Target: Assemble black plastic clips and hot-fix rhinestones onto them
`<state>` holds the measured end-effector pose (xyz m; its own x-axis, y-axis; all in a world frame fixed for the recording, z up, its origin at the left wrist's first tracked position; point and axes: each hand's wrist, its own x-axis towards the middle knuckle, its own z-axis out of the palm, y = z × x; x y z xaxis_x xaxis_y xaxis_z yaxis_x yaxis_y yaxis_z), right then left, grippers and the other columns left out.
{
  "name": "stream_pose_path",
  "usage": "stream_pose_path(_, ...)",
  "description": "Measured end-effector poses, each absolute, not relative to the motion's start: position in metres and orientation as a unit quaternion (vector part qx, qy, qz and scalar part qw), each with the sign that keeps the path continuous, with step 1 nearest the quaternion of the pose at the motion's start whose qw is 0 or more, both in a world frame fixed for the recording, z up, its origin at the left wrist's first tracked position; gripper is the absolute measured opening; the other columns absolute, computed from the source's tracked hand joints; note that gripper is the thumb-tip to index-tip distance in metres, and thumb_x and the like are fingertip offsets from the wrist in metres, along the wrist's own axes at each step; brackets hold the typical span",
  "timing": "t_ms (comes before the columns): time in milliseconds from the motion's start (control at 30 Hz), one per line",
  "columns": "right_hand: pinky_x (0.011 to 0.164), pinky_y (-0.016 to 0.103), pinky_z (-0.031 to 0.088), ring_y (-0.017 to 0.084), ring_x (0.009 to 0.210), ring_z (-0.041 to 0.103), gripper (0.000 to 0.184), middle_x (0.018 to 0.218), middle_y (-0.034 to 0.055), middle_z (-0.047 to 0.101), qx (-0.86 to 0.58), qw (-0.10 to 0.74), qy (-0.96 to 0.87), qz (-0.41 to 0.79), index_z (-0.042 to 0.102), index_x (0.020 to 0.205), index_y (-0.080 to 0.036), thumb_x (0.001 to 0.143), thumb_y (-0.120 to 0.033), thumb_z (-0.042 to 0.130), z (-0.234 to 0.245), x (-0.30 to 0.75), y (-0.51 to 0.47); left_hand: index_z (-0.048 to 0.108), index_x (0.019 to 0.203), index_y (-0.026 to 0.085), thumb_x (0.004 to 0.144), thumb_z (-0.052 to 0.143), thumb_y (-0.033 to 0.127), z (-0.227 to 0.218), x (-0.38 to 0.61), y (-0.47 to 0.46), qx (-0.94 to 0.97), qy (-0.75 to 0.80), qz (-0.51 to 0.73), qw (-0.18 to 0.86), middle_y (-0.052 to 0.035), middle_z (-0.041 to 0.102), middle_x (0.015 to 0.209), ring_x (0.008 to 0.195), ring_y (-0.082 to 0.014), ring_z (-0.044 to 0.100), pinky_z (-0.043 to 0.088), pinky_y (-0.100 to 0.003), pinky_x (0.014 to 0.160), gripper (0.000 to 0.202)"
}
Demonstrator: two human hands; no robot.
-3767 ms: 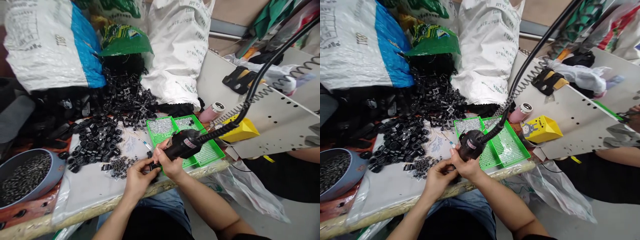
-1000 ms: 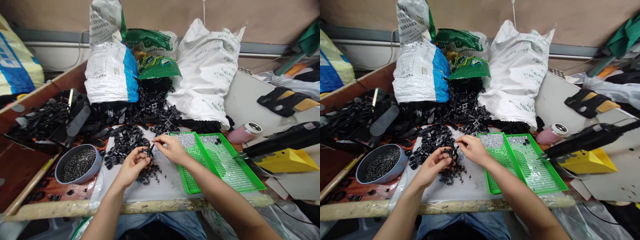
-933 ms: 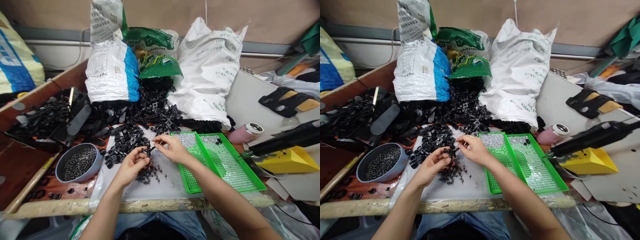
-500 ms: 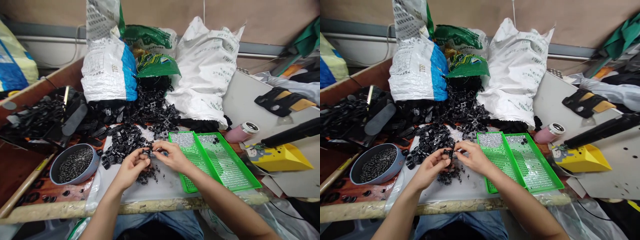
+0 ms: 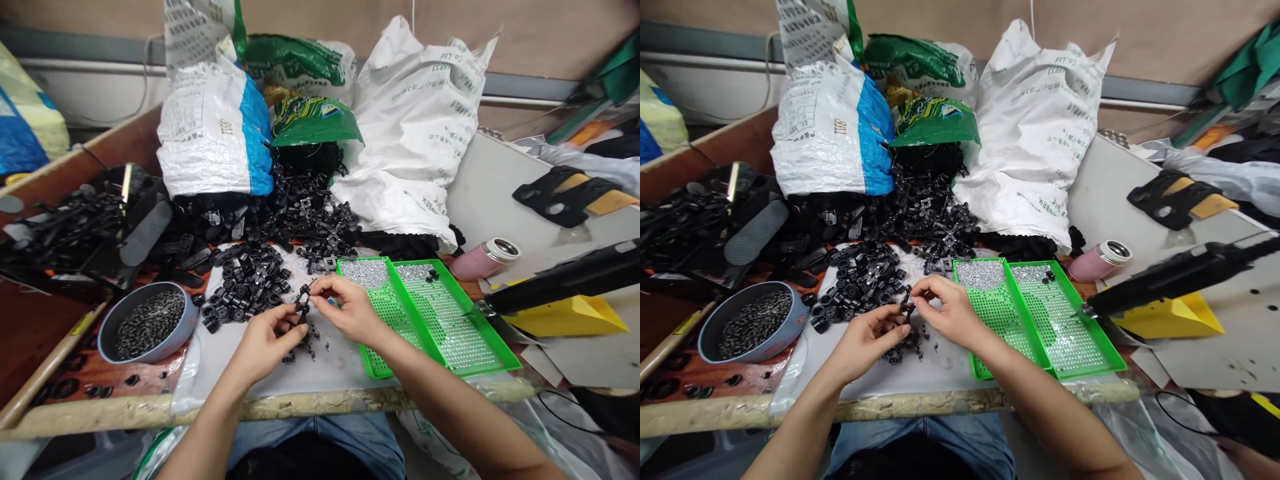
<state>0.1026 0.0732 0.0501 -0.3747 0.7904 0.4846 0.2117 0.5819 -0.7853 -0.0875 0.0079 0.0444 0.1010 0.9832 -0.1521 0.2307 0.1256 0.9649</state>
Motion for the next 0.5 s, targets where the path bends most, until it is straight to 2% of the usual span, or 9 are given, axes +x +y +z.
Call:
stream_pose_path(133,0.069,0.028,0.05,0.015,0.075,0.063,0.004,0.084,0.0011,0.07,-0.313,0.402,-0.801,0.313,0.066,0.09,-0.021,0.091,-0.019,0.063,0.055,0.102,0.073,0.072,0.115,0.02,0.089,0.061,0.035,0.051,-0.083,0.005,0.659,0.614,0.27,0.341,-0.0061,0.071,0.094,0.08,-0.0222,0.064,0.047,-0.033,0.072,0.032)
stream_pose_path(233,0.079,0.032,0.051,0.017,0.085,0.065,0.008,0.088,0.0018,0.071,-0.266,0.339,-0.848,0.309,0.066,0.09,-0.021,0.093,-0.016,0.06,0.059,0.101,0.072,0.076,0.099,0.018,0.09,0.056,0.027,0.058,-0.079,0.005,0.691,0.635,0.223,0.264,-0.0074,0.068,0.088,0.081,-0.0244,0.064,0.044,-0.035,0.071,0.024)
stream_pose_path(267,0.08,0.033,0.052,0.018,0.087,0.064,0.01,0.088,0.0022,0.071,-0.269,0.341,-0.85,0.298,0.066,0.091,-0.021,0.094,-0.016,0.058,0.06,0.101,0.072,0.076,0.096,0.019,0.09,0.056,0.026,0.058,-0.079,0.005,0.697,0.627,0.225,0.266,-0.0074,0.069,0.088,0.081,-0.0244,0.064,0.045,-0.035,0.071,0.023)
stream_pose_path(333,0.083,0.035,0.053,0.019,0.091,0.064,0.009,0.092,0.0037,0.071,-0.31,0.378,-0.833,0.259,0.066,0.097,-0.022,0.096,-0.018,0.057,0.061,0.104,0.075,0.076,0.105,0.021,0.089,0.058,0.027,0.055,-0.081,0.006,0.692,0.597,0.262,0.31,-0.007,0.071,0.095,0.086,-0.0238,0.066,0.047,-0.034,0.074,0.024)
stream_pose_path(400,0.092,0.041,0.052,0.023,0.107,0.063,0.018,0.112,0.0077,0.07,-0.367,0.415,-0.805,0.211,0.065,0.113,-0.024,0.096,-0.024,0.06,0.06,0.11,0.079,0.07,0.121,0.023,0.087,0.063,0.031,0.049,-0.086,0.007,0.641,0.576,0.335,0.381,-0.0061,0.071,0.1,0.09,-0.0225,0.067,0.049,-0.033,0.078,0.035)
stream_pose_path(467,0.098,0.045,0.05,0.026,0.12,0.059,0.03,0.127,0.0103,0.065,-0.406,0.399,-0.8,0.187,0.061,0.126,-0.026,0.096,-0.029,0.061,0.055,0.118,0.081,0.064,0.128,0.022,0.083,0.069,0.034,0.046,-0.093,0.009,0.548,0.569,0.418,0.45,-0.004,0.069,0.096,0.089,-0.0208,0.069,0.051,-0.031,0.079,0.047)
stream_pose_path(500,0.097,0.045,0.05,0.027,0.118,0.06,0.03,0.125,0.0106,0.066,-0.415,0.365,-0.81,0.197,0.061,0.126,-0.025,0.096,-0.028,0.06,0.052,0.12,0.08,0.061,0.129,0.022,0.081,0.071,0.034,0.045,-0.096,0.009,0.498,0.563,0.453,0.479,-0.002,0.067,0.092,0.088,-0.0198,0.069,0.051,-0.031,0.08,0.051)
